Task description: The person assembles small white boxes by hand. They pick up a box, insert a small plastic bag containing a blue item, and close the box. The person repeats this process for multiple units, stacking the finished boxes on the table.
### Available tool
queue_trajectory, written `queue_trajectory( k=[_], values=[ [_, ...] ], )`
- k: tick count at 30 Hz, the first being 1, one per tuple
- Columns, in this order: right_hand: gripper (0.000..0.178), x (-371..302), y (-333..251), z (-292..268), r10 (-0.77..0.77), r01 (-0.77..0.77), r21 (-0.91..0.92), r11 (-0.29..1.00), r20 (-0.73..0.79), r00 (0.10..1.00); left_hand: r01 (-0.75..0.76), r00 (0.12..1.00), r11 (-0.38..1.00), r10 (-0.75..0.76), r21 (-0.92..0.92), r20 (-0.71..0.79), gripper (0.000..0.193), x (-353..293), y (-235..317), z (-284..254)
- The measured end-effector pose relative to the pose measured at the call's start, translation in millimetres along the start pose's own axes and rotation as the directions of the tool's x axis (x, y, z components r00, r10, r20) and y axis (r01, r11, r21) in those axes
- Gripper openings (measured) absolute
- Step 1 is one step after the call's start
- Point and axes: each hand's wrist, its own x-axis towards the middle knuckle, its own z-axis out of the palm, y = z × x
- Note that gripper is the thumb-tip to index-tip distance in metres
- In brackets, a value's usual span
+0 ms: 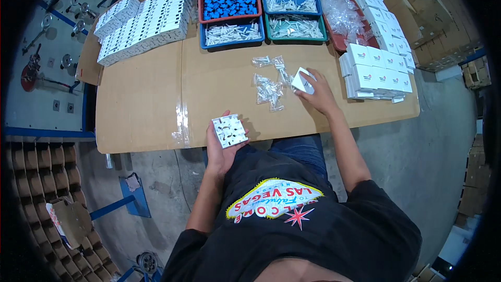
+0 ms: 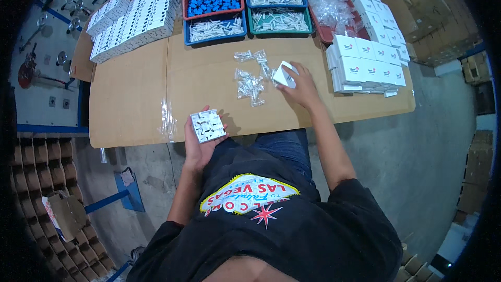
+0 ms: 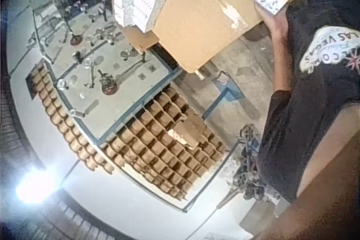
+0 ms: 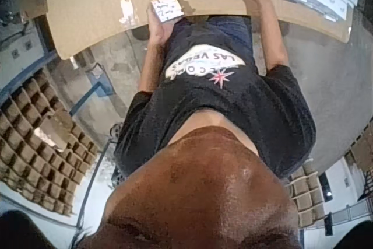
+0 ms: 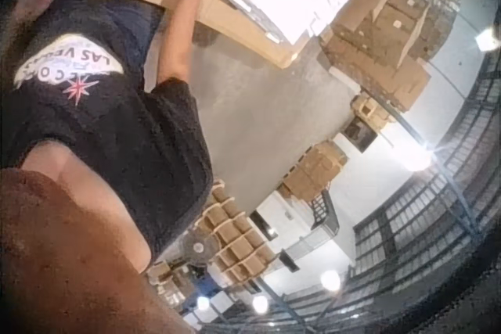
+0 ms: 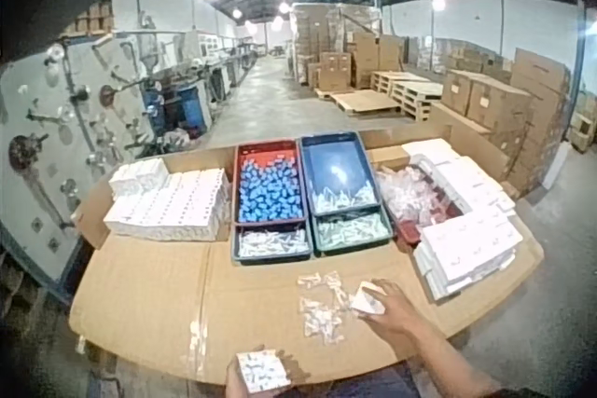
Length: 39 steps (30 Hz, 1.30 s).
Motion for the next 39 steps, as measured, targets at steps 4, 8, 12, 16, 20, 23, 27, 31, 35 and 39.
queue_trajectory(
  k=[4, 8, 12, 16, 20, 23, 27, 31, 35, 39],
  values=[
    [0.064, -12, -8, -8, 0.122, -0.108, 0.309, 0.945, -0.025, 0.992, 0.03, 0.998, 0.999, -0.028, -0.028, 0.064, 0.067, 7, -1, 21],
    [0.075, -22, -59, -23, 0.234, -0.405, 0.895, -0.188, 0.441, 0.866, 0.116, 0.985, 0.993, -0.115, -0.001, 0.127, 0.069, 17, -1, 36],
    [0.059, -23, -102, -26, 0.039, -0.375, 0.867, -0.328, 0.409, 0.912, 0.164, 0.976, 0.986, -0.168, 0.038, 0.14, 0.068, 20, 2, 61],
    [0.058, -30, -134, -20, -0.088, 0.012, 0.818, 0.575, 0.047, 0.995, 0.143, 0.972, 0.99, -0.139, -0.006, 0.189, 0.065, 19, 0, 72],
    [0.062, -29, -174, -28, -0.312, 0.257, 0.582, 0.772, -0.006, 0.95, 0.143, 0.985, 0.989, -0.146, 0.034, 0.089, 0.062, 12, 1, 70],
    [0.065, -30, -176, -22, -0.368, 0.314, 0.543, 0.779, -0.009, 0.93, 0.117, 0.993, 0.99, -0.118, 0.076, 0.006, 0.062, 8, -1, 73],
    [0.065, -29, -178, -19, -0.375, 0.319, 0.53, 0.786, -0.002, 0.927, 0.094, 0.996, 0.992, -0.094, 0.081, 0.003, 0.062, 7, -2, 73],
    [0.065, -29, -176, -17, -0.387, 0.33, 0.524, 0.785, -0.001, 0.922, 0.065, 0.997, 0.996, -0.068, 0.053, 0.046, 0.06, 9, -3, 70],
    [0.064, -29, -176, -15, -0.39, 0.337, 0.528, 0.779, -0.012, 0.921, 0.087, 0.996, 0.993, -0.089, 0.076, 0.028, 0.059, 6, -1, 74],
    [0.064, -28, -176, -13, -0.398, 0.34, 0.544, 0.767, -0.012, 0.917, 0.099, 0.995, 0.991, -0.101, 0.09, 0.025, 0.058, 6, -3, 73]
  ],
)
